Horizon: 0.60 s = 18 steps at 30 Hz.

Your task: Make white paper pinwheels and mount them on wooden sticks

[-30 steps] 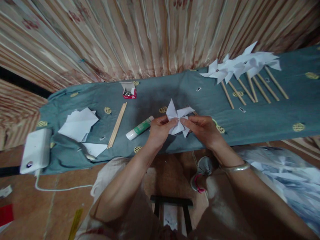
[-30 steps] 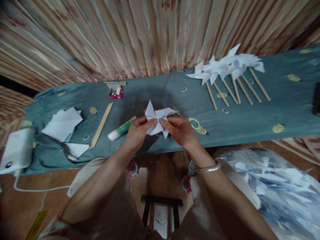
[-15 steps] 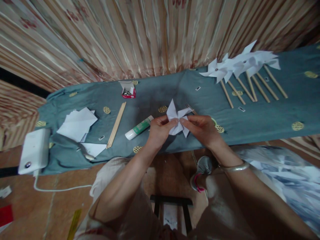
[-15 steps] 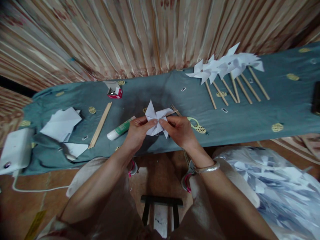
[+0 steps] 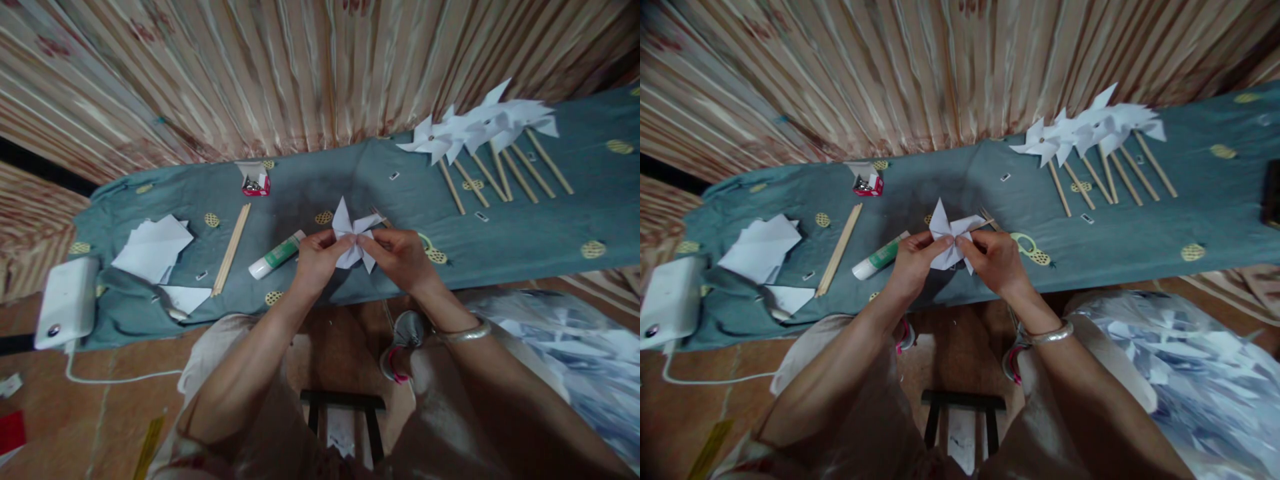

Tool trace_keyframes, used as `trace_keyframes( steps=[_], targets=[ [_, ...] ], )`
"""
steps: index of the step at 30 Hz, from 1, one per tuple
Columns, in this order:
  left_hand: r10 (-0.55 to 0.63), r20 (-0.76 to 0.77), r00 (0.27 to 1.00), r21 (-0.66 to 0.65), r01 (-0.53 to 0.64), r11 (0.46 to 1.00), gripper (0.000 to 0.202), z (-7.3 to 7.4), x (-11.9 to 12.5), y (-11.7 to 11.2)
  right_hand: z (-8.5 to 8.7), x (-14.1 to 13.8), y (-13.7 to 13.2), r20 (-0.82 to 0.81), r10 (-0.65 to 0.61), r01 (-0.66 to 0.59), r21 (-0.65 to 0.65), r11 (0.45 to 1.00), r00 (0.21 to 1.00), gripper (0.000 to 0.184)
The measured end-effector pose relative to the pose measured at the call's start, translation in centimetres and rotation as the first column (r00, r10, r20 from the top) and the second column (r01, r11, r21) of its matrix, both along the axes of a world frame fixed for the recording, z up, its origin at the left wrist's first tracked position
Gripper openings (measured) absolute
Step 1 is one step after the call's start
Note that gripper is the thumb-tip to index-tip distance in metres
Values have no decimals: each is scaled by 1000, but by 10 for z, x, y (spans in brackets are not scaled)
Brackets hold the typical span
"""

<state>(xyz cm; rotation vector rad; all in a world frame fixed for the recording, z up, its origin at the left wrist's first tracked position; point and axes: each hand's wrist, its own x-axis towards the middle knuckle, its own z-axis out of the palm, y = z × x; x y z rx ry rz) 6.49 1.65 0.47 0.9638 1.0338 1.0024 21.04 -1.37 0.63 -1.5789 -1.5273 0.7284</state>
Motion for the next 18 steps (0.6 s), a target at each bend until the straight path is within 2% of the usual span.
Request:
trace_keyframes(
  steps=[10, 18],
  targets=[
    [-4, -25, 1000, -20, 3, 1000, 29, 1, 1, 0, 3, -1, 0, 38, -21, 19, 36, 999, 999, 37],
    [21, -6, 1000, -9, -21, 1000, 17, -3, 2, 1, 5, -1, -2, -5, -18, 18, 6, 1000, 1000, 40]
  ],
)
